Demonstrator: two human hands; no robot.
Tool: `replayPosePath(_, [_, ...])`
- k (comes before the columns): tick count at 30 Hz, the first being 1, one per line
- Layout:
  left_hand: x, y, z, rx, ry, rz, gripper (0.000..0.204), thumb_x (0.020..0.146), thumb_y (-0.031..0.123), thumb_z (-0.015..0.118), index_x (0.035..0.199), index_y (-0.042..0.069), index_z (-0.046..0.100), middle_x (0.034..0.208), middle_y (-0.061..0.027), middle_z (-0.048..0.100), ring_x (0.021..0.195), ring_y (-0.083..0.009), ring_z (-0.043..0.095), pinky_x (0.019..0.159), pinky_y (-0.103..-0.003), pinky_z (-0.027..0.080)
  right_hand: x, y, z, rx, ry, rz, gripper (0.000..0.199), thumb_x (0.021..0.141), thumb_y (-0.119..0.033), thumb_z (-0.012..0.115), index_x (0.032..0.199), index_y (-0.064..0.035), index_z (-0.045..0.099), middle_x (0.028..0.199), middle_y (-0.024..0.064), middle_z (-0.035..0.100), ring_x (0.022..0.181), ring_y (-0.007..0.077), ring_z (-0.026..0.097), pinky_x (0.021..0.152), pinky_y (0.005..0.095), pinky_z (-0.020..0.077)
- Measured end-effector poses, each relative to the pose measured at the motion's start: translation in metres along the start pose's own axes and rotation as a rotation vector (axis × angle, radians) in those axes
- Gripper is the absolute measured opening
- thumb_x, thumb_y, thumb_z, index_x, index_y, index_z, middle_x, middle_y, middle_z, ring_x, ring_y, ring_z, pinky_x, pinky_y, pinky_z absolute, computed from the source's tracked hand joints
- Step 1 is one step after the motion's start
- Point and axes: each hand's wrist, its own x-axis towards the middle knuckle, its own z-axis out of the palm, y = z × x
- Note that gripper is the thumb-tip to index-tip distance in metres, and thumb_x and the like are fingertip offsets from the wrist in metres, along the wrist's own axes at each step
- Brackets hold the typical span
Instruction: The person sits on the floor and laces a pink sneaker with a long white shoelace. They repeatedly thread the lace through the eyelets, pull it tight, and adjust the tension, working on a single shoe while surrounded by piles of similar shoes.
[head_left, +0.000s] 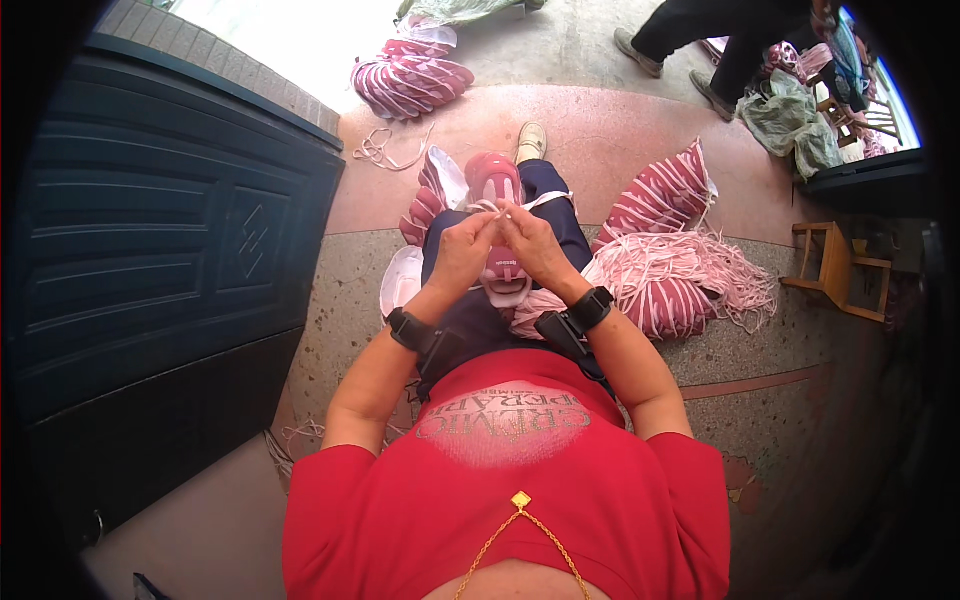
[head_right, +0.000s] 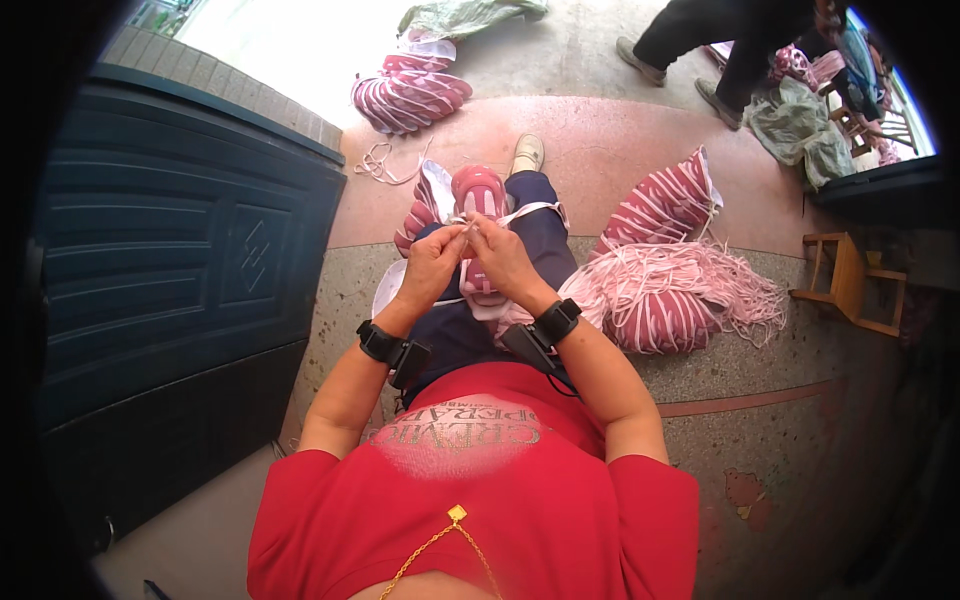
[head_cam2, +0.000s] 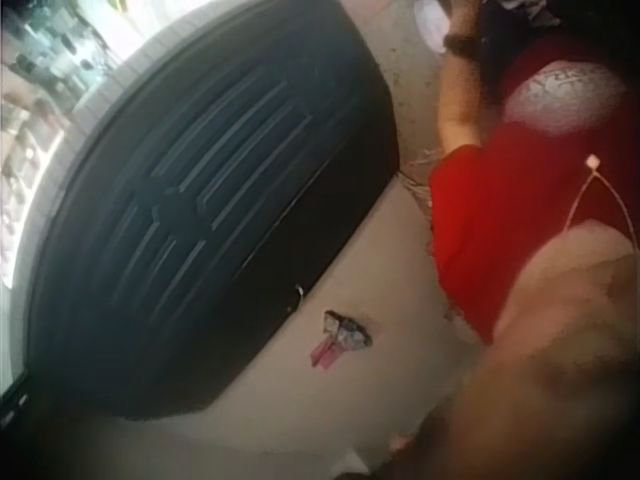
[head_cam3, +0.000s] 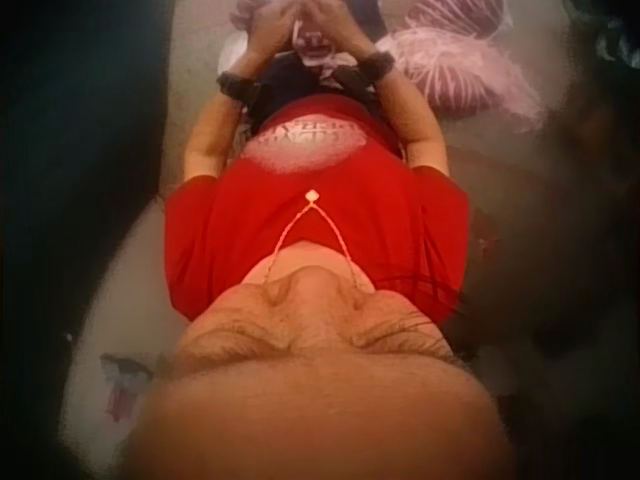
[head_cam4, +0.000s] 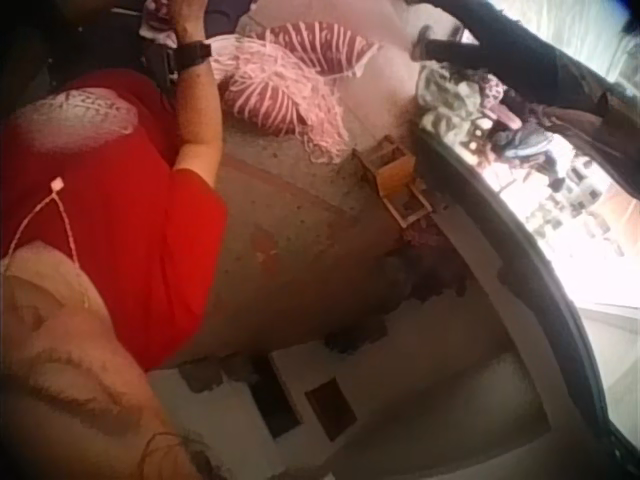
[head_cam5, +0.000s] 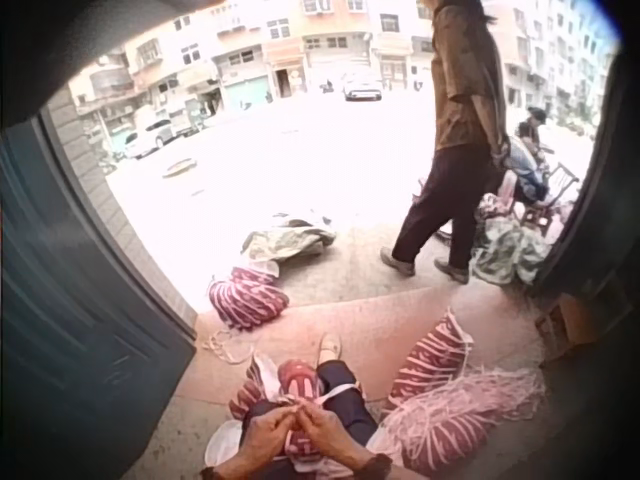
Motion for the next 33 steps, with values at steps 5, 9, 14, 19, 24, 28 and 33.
replayPosePath(5, [0.0,-0.001,0.0,-0.14,-0.029,-0.183,0.024,0.092,0.015,0.056,0.105,-0.004,0.063,0.083,-0.0013,0.064,0.071,-0.0054,0.053,0.063,-0.022,0.044,-0.002,-0.007,-0.004,-0.103,-0.019,0.023,0.025,0.091,-0.021,0.053,0.1,0.0004,0.063,0.087,0.0183,0.065,0.079,0.0332,0.064,0.067,0.0353,0.0491])
replayPosePath(9, [-0.002,0.007,0.003,0.131,0.034,-0.072,0.026,0.091,0.018,0.057,0.103,-0.003,0.063,0.075,-0.0047,0.065,0.066,-0.0073,0.053,0.06,-0.025,0.045,0.001,0.011,0.0,-0.181,0.145,-0.199,0.021,0.089,-0.016,0.057,0.1,0.0,0.064,0.086,0.0132,0.066,0.074,0.024,0.063,0.066,0.0296,0.0486])
replayPosePath(14, [-0.002,0.001,0.005,0.26,0.092,0.048,0.026,0.092,0.019,0.055,0.104,-0.002,0.063,0.07,-0.0088,0.063,0.064,-0.0091,0.053,0.06,-0.028,0.045,-0.001,0.008,0.004,0.273,0.085,0.169,0.02,0.09,-0.013,0.059,0.101,0.003,0.063,0.085,0.0039,0.064,0.075,0.0075,0.055,0.066,0.0216,0.0453])
replayPosePath(19, [-0.001,0.005,0.004,0.227,0.07,-0.043,0.024,0.092,0.018,0.054,0.102,-0.002,0.063,0.072,-0.0109,0.064,0.064,-0.0115,0.057,0.059,-0.029,0.045,-0.001,0.008,0.001,0.258,0.031,0.175,0.021,0.09,-0.013,0.058,0.103,0.0042,0.062,0.084,0.0023,0.063,0.075,0.0057,0.054,0.066,0.0205,0.0448])
replayPosePath(24, [-0.002,0.001,0.004,0.277,0.065,-0.008,0.023,0.091,0.018,0.054,0.1,-0.002,0.063,0.073,-0.0138,0.064,0.064,-0.0145,0.059,0.059,-0.029,0.046,-0.001,0.012,0.002,0.264,0.016,0.166,0.021,0.089,-0.013,0.059,0.1,0.0038,0.063,0.083,0.002,0.063,0.075,0.0057,0.053,0.065,0.0202,0.0445])
replayPosePath(28, [-0.002,0.005,0.003,0.395,0.028,0.016,0.022,0.091,0.017,0.054,0.099,-0.001,0.064,0.077,-0.015,0.064,0.068,-0.022,0.061,0.062,-0.03,0.046,-0.001,0.018,0.0,0.239,0.012,0.15,0.019,0.089,-0.013,0.058,0.098,0.0026,0.064,0.086,0.0026,0.063,0.076,0.0064,0.054,0.067,0.0211,0.0449])
replayPosePath(33, [0.027,-0.022,-0.017,0.43,-0.096,0.316,0.018,0.084,0.013,0.058,0.096,0.002,0.067,0.089,-0.0167,0.065,0.086,-0.0301,0.061,0.077,-0.038,0.046,-0.011,0.018,-0.012,0.107,-0.016,0.093,0.019,0.091,-0.015,0.055,0.097,0.0017,0.063,0.09,0.0044,0.064,0.08,0.0076,0.056,0.071,0.0227,0.0458])
